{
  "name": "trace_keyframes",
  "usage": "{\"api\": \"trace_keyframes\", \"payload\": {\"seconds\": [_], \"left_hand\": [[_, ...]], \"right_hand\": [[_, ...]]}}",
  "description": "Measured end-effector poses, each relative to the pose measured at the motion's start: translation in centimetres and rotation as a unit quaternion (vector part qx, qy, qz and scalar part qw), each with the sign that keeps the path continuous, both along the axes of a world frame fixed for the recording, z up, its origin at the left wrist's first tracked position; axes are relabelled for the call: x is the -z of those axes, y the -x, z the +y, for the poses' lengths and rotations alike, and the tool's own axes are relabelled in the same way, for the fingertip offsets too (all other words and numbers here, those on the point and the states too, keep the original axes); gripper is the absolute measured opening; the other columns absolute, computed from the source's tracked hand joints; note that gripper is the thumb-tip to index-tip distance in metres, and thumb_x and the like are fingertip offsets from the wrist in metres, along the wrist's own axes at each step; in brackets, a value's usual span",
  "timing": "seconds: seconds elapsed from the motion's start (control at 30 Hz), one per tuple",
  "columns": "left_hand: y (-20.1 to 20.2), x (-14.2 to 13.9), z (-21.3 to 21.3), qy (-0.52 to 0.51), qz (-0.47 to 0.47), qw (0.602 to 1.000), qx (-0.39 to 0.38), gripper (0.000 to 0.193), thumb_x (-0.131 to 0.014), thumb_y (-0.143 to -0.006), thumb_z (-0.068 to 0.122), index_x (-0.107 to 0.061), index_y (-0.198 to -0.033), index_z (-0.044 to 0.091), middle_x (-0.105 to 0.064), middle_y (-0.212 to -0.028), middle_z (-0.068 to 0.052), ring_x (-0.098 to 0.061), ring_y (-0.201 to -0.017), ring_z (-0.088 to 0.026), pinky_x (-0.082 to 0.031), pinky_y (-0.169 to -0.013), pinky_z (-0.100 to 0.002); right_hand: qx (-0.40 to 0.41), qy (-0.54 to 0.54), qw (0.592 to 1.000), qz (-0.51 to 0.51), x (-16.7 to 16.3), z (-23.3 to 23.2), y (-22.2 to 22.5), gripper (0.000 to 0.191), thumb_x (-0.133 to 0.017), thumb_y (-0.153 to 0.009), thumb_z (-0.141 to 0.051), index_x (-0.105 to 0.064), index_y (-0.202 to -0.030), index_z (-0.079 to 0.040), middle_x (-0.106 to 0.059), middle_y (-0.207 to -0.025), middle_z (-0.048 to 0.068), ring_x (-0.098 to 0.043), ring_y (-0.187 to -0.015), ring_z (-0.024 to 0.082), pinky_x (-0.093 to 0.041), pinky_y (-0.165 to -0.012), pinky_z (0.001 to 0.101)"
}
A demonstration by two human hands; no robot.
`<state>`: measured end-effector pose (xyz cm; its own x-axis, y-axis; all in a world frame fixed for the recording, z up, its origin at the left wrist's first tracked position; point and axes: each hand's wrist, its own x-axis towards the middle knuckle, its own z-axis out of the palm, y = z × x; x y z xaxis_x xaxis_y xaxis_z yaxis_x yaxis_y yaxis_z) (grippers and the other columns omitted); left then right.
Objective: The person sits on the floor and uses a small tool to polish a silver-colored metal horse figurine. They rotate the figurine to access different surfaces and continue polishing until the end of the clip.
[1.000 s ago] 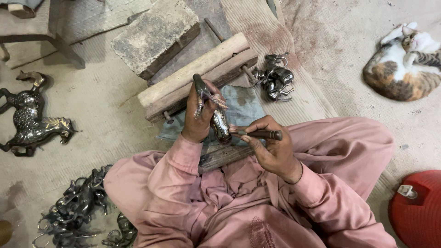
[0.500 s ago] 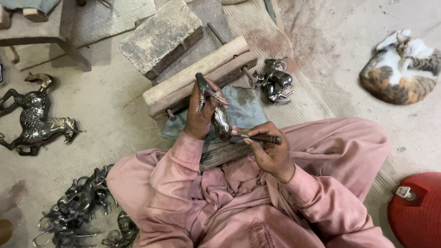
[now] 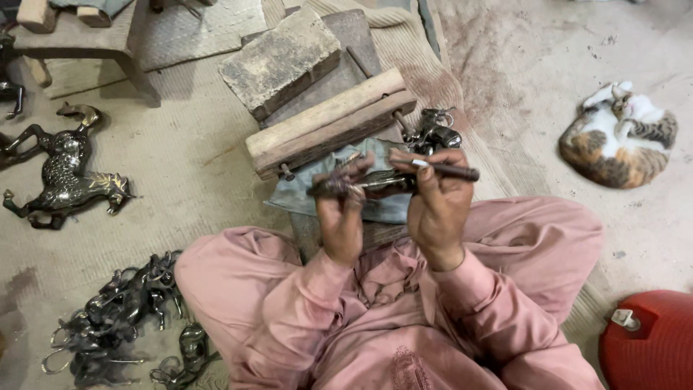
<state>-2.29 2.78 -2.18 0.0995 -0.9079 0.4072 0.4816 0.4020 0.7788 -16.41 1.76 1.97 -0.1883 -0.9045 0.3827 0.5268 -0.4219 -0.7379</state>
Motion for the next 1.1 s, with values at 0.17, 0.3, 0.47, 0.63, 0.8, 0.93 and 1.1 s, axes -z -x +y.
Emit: {"api": "trace_keyframes", "payload": {"seconds": [0.17, 0.3, 0.47, 0.63, 0.8, 0.93, 1.1], "left_hand": [[0.9, 0.1, 3.5, -0.068, -0.048, 0.995, 0.056, 0.04, -0.069, -0.099, 0.012, -0.042, -0.127, 0.007, -0.053, -0.151, -0.021, -0.062, -0.116, -0.027, -0.051, -0.103, -0.039], [1.5, 0.0, 4.3, 0.031, -0.158, 0.986, 0.037, 0.085, -0.071, -0.092, 0.003, -0.014, -0.156, 0.002, -0.037, -0.154, -0.025, -0.045, -0.143, -0.029, -0.04, -0.122, -0.041], [1.4, 0.2, 4.2, 0.004, -0.203, 0.979, 0.001, 0.107, -0.075, -0.092, 0.007, 0.006, -0.163, 0.0, -0.035, -0.16, -0.026, -0.047, -0.148, -0.033, -0.044, -0.12, -0.044], [1.4, 0.8, 4.4, -0.016, -0.165, 0.986, 0.012, 0.104, -0.068, -0.101, 0.018, 0.013, -0.164, 0.0, -0.022, -0.17, -0.029, -0.049, -0.15, -0.036, -0.047, -0.122, -0.047], [2.1, 0.8, 4.5, -0.021, -0.126, 0.992, -0.007, 0.106, -0.068, -0.105, 0.023, 0.016, -0.165, 0.0, -0.032, -0.165, -0.028, -0.047, -0.152, -0.035, -0.043, -0.126, -0.047], [1.8, 0.2, 4.1, -0.05, -0.182, 0.978, -0.093, 0.097, -0.062, -0.102, 0.026, 0.004, -0.166, -0.005, -0.033, -0.162, -0.03, -0.047, -0.149, -0.038, -0.044, -0.124, -0.047], [2.1, -0.7, 3.8, -0.045, -0.305, 0.93, -0.198, 0.095, -0.064, -0.097, 0.026, -0.005, -0.163, -0.007, -0.034, -0.159, -0.031, -0.048, -0.143, -0.045, -0.042, -0.121, -0.048]], "right_hand": [[-0.111, -0.021, 0.994, 0.008, -1.4, -3.6, 0.9, 0.022, -0.068, -0.106, -0.008, -0.05, -0.118, -0.004, -0.074, -0.108, 0.021, -0.075, -0.108, 0.034, -0.059, -0.105, 0.0484], [-0.217, -0.053, 0.975, 0.004, -1.0, -5.5, -0.2, 0.022, -0.07, -0.103, -0.003, -0.051, -0.116, -0.002, -0.073, -0.105, 0.019, -0.075, -0.107, 0.036, -0.06, -0.102, 0.049], [-0.188, -0.058, 0.98, 0.016, -0.1, -4.8, -1.3, 0.022, -0.071, -0.098, -0.005, -0.053, -0.111, -0.004, -0.073, -0.107, 0.018, -0.075, -0.108, 0.031, -0.059, -0.103, 0.0423], [0.017, -0.16, 0.949, 0.271, -1.1, -1.2, 0.0, 0.019, -0.071, -0.1, 0.001, -0.056, -0.112, 0.002, -0.06, -0.091, 0.012, -0.051, -0.081, 0.018, -0.04, -0.073, 0.0269], [-0.044, -0.116, 0.945, 0.303, -2.3, 0.6, -0.2, 0.016, -0.067, -0.103, 0.002, -0.057, -0.114, 0.0, -0.071, -0.106, 0.015, -0.071, -0.097, 0.018, -0.058, -0.086, 0.0278], [-0.059, -0.094, 0.932, 0.346, -3.8, 1.0, -1.2, 0.016, -0.065, -0.102, 0.002, -0.055, -0.114, 0.0, -0.073, -0.119, 0.02, -0.072, -0.113, 0.02, -0.059, -0.093, 0.0276], [-0.002, -0.036, 0.862, 0.505, -6.0, 0.2, -2.4, 0.013, -0.068, -0.101, 0.002, -0.059, -0.111, 0.003, -0.076, -0.108, 0.016, -0.075, -0.104, 0.019, -0.06, -0.086, 0.0275]]}}
